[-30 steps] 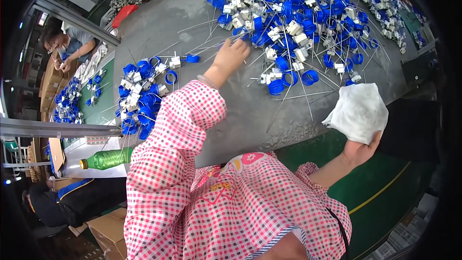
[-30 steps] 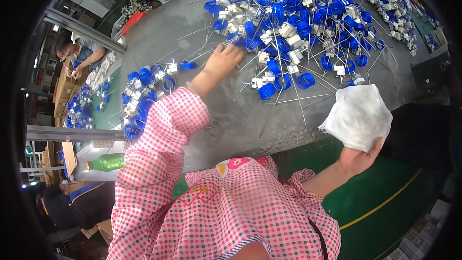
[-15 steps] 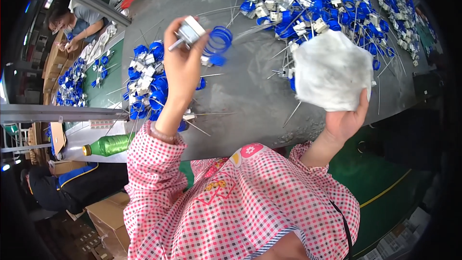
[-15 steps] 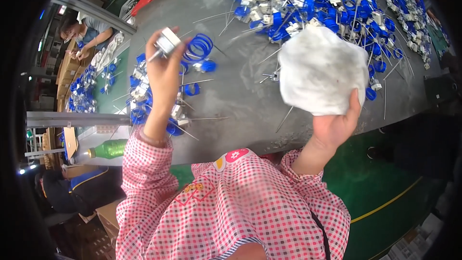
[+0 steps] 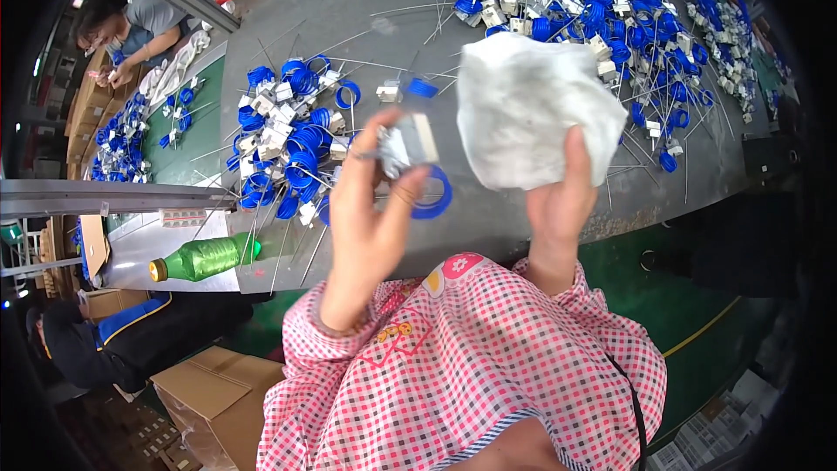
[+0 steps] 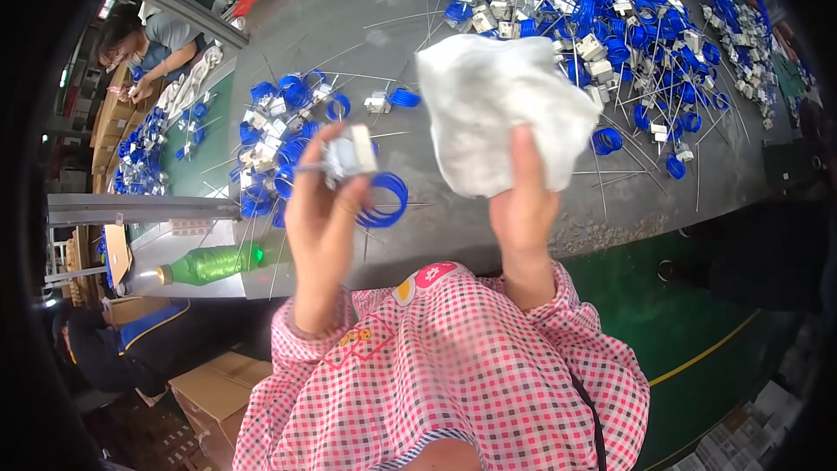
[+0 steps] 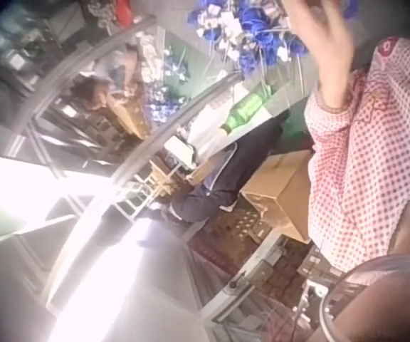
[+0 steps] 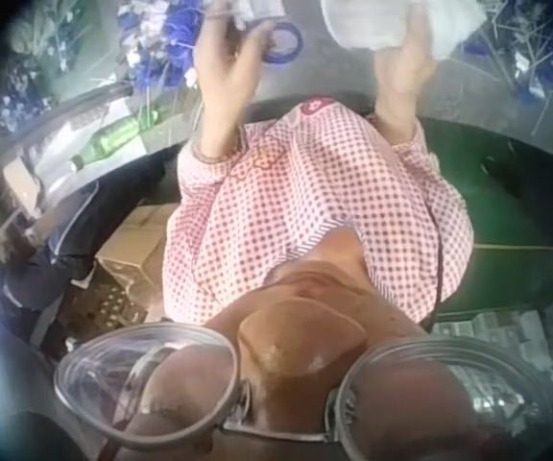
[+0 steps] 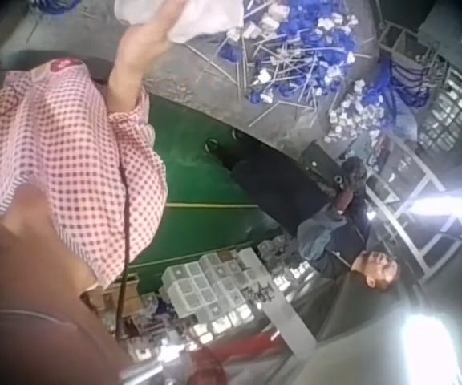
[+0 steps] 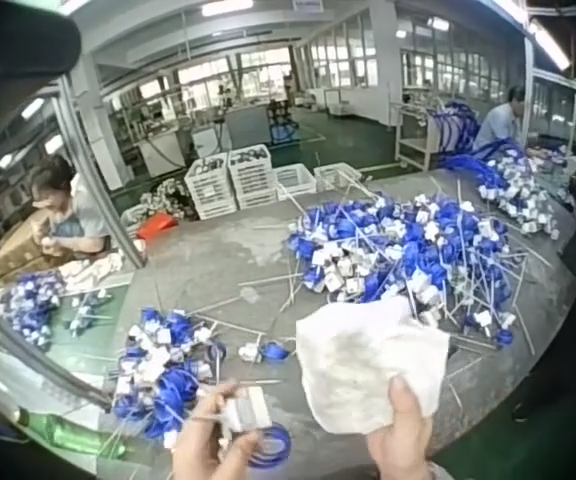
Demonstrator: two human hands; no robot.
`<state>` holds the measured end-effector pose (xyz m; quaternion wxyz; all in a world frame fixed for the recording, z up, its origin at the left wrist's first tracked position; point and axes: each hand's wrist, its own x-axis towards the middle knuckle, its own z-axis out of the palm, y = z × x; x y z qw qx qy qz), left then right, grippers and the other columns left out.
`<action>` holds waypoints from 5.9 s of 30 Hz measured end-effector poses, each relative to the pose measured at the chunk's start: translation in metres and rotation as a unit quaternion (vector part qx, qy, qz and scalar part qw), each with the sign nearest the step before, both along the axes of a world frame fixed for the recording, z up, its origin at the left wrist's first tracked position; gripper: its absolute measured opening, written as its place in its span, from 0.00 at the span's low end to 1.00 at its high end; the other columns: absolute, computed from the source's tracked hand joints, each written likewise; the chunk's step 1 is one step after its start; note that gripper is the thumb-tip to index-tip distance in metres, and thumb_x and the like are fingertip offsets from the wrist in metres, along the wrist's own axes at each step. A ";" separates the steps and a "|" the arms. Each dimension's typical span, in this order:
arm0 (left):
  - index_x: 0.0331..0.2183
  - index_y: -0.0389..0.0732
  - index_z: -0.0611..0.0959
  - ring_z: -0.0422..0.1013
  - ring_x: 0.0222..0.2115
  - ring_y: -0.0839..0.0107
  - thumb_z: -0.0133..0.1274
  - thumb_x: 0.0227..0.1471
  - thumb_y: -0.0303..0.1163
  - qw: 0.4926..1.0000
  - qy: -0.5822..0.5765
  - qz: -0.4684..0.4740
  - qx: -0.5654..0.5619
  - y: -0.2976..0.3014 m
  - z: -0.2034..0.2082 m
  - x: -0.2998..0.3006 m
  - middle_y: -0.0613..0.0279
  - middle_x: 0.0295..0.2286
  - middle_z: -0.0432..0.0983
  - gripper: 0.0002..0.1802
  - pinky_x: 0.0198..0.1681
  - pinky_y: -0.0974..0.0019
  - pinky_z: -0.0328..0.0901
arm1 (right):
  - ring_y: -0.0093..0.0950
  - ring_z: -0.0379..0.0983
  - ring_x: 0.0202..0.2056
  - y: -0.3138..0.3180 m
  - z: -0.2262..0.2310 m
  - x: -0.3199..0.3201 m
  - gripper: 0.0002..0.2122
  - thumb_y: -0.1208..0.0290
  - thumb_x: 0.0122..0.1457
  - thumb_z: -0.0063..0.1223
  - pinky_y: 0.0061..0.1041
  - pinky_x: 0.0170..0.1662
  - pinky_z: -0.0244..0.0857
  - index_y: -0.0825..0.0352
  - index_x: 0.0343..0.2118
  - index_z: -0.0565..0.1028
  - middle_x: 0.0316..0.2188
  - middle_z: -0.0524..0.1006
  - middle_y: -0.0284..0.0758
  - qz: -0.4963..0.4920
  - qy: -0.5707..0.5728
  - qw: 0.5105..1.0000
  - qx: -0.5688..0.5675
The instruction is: Wiping and cleaning small plastic assembly components with a cloth and a cleaning solution from a spray bottle.
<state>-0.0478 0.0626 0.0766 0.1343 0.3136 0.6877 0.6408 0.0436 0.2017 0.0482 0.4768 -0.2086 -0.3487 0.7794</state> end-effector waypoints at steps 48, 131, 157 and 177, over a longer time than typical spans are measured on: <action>0.33 0.26 0.71 0.65 0.25 0.69 0.54 0.32 0.19 0.981 0.105 0.164 -0.003 -0.034 -0.024 -0.012 0.55 0.27 0.67 0.19 0.28 0.73 0.60 | 0.36 0.68 0.38 -0.062 0.012 -0.037 0.12 0.77 0.45 0.47 0.28 0.45 0.57 0.70 0.35 0.72 0.34 0.72 0.42 0.086 -0.094 0.839 0.530; 0.43 0.40 0.68 0.60 0.46 0.63 0.48 0.46 0.31 0.746 -0.538 0.014 0.393 -0.052 -0.040 -0.021 0.56 0.43 0.64 0.19 0.47 0.58 0.59 | 0.24 0.66 0.38 -0.061 -0.022 -0.036 0.15 0.70 0.49 0.43 0.22 0.42 0.58 0.73 0.39 0.67 0.36 0.70 0.35 0.081 -0.094 0.966 0.229; 0.35 0.46 0.74 0.62 0.43 0.66 0.53 0.40 0.32 0.752 -0.526 0.012 0.396 -0.050 -0.038 -0.022 0.58 0.42 0.66 0.14 0.47 0.60 0.54 | 0.24 0.66 0.40 -0.058 0.000 -0.048 0.14 0.72 0.52 0.43 0.21 0.44 0.57 0.72 0.41 0.65 0.37 0.70 0.35 0.067 -0.038 0.986 0.151; 0.42 0.43 0.69 0.62 0.42 0.67 0.49 0.44 0.32 0.806 -0.447 -0.020 0.388 -0.045 -0.036 -0.018 0.63 0.40 0.67 0.19 0.45 0.62 0.54 | 0.20 0.66 0.37 -0.060 0.001 -0.045 0.13 0.77 0.50 0.47 0.18 0.41 0.59 0.72 0.40 0.66 0.36 0.71 0.32 0.119 0.002 0.978 0.172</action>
